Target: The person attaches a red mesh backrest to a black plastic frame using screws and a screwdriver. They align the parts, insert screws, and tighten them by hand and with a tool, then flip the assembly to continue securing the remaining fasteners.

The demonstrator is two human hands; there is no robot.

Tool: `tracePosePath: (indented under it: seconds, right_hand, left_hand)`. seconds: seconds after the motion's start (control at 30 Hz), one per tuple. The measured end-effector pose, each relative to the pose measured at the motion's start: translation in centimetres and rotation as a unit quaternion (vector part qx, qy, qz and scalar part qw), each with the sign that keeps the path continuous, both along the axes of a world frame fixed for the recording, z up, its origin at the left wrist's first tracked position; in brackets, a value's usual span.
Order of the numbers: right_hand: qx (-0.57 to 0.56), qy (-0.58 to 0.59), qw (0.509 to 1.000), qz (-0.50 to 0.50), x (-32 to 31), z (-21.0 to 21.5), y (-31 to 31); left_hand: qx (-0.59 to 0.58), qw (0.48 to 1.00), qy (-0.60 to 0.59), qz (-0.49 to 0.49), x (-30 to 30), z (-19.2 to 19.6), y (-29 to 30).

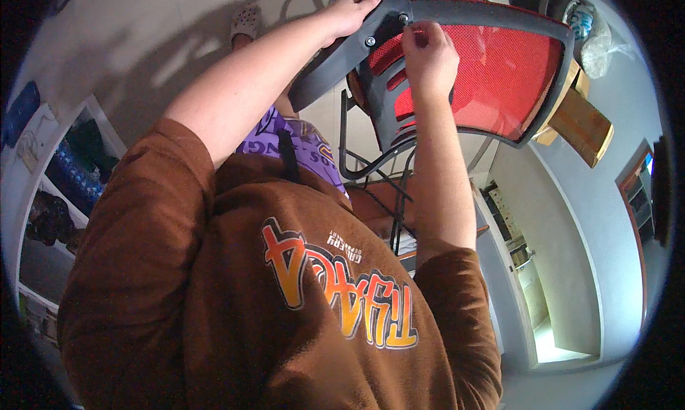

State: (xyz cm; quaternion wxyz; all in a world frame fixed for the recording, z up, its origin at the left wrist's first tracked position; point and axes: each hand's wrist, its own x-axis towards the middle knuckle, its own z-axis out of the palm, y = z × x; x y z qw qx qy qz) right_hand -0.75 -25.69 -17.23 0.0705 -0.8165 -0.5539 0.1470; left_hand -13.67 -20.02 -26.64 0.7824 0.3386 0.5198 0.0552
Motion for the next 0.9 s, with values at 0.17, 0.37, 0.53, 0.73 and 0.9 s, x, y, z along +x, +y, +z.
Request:
tracePosePath:
  seconds: [0.17,0.37,0.53,0.73,0.9]
  right_hand:
    - [-0.009,0.064,0.992,-0.107,-2.2,0.2,0.3]
    - [-0.027,0.19,0.969,-0.157,-2.0,-0.4,1.1]
    - [-0.054,0.213,0.972,-0.087,-1.0,-0.2,0.6]
    - [0.058,0.035,0.997,0.037,-0.6,-1.6,1.5]
    - [0.095,0.167,0.977,-0.091,-0.2,-1.9,2.9]
  left_hand:
    - [0.009,1.0,0.001,-0.02,-0.1,-0.3,0.0]
    - [0.023,1.0,-0.011,-0.004,-0.1,0.2,-0.3]
    - [0.013,1.0,-0.006,-0.009,0.0,-1.0,-0.8]
    - [0.012,1.0,-0.02,-0.011,-0.1,-1.5,-0.9]
    - [0.024,0.999,-0.009,-0.02,-0.4,-0.2,-0.6]
